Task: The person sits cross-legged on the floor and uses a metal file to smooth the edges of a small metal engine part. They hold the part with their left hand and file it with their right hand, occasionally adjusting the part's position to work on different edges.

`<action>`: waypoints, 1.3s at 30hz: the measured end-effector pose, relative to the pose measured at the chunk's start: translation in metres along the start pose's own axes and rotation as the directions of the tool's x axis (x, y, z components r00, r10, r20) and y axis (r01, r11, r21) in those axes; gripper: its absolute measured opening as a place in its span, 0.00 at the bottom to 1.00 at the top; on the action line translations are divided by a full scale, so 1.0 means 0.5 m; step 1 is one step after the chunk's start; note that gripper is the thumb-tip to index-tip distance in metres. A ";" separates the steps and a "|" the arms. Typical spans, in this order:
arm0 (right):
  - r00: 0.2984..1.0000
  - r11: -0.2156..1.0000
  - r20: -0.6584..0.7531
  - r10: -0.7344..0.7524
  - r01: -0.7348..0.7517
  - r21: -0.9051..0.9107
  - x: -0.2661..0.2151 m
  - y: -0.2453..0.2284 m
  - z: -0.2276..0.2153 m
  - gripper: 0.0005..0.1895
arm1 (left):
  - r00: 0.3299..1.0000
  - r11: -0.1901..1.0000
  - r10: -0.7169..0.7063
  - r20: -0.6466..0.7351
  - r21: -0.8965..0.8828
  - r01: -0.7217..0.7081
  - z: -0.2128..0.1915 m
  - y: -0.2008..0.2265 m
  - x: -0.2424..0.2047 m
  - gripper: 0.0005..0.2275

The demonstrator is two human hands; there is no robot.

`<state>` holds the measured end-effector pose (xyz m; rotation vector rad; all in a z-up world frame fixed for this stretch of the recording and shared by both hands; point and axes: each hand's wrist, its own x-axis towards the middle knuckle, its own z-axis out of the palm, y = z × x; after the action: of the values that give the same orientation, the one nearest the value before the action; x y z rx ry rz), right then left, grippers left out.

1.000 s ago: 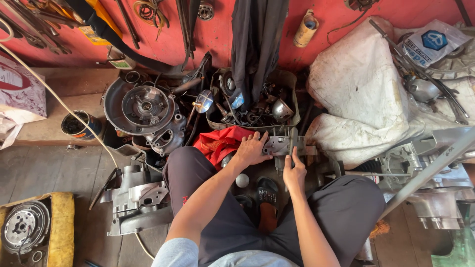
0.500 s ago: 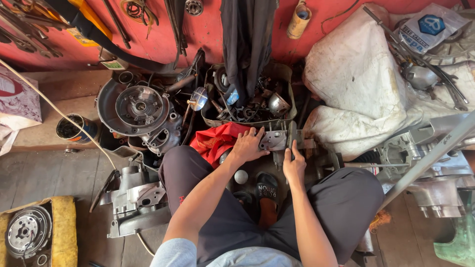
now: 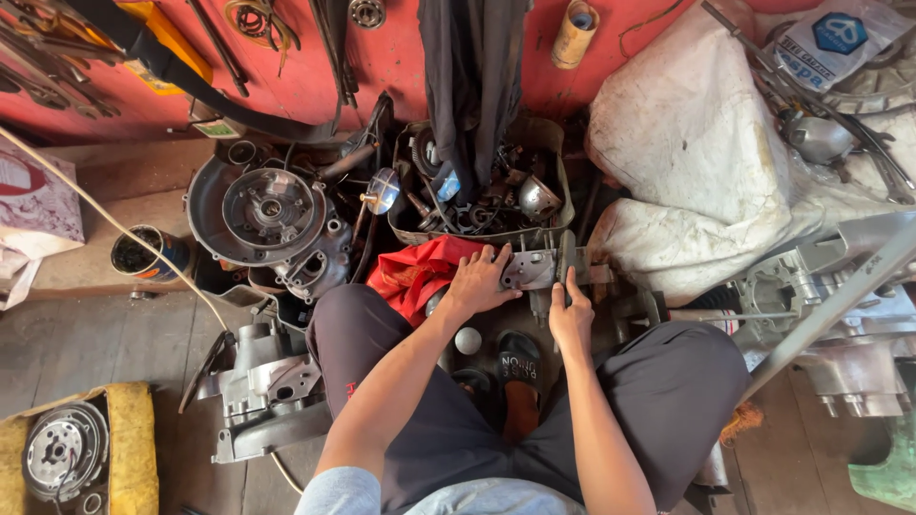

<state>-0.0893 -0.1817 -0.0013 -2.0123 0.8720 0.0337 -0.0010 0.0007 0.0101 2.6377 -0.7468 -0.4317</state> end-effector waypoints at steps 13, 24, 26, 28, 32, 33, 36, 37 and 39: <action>0.999 1.000 0.033 -0.011 0.011 0.008 -0.050 -0.052 -0.014 0.26 | 1.000 1.000 -0.001 0.011 0.006 0.001 -0.004 0.000 0.003 0.43; 0.999 1.000 0.016 -0.027 0.027 -0.006 -0.042 -0.040 -0.008 0.26 | 1.000 1.000 -0.001 -0.005 -0.001 0.001 0.004 -0.003 0.006 0.42; 1.000 1.000 0.004 -0.023 0.023 0.006 -0.006 -0.011 0.003 0.26 | 1.000 1.000 -0.003 -0.012 -0.003 0.003 0.009 -0.002 0.007 0.42; 1.000 0.999 -0.009 -0.024 0.025 0.022 0.001 -0.008 0.004 0.26 | 1.000 1.000 -0.004 -0.023 0.000 0.004 0.006 -0.001 0.004 0.42; 0.999 1.000 0.020 -0.030 0.030 0.004 -0.048 -0.044 -0.011 0.26 | 1.000 1.000 0.002 -0.018 0.001 -0.002 0.001 -0.002 0.003 0.42; 0.999 0.999 0.035 -0.041 0.040 0.029 -0.063 -0.048 -0.014 0.26 | 1.000 1.000 0.005 -0.011 0.008 -0.005 0.005 -0.002 0.004 0.42; 1.000 1.000 0.002 -0.004 0.004 -0.004 -0.006 -0.001 0.003 0.26 | 1.000 1.000 0.003 -0.015 0.010 -0.003 0.008 -0.003 0.007 0.42; 1.000 1.000 0.001 -0.003 0.003 -0.003 -0.040 -0.039 -0.013 0.26 | 1.000 1.000 0.004 -0.014 0.010 -0.004 0.011 -0.001 0.005 0.42; 0.999 0.999 -0.002 0.053 -0.053 0.009 -0.105 -0.122 -0.039 0.26 | 1.000 1.000 0.005 -0.012 0.011 -0.005 0.010 -0.004 0.004 0.42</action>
<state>-0.0988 -0.1464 0.0730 -1.9812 0.9260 0.0571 -0.0004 -0.0004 0.0045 2.6456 -0.7543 -0.4114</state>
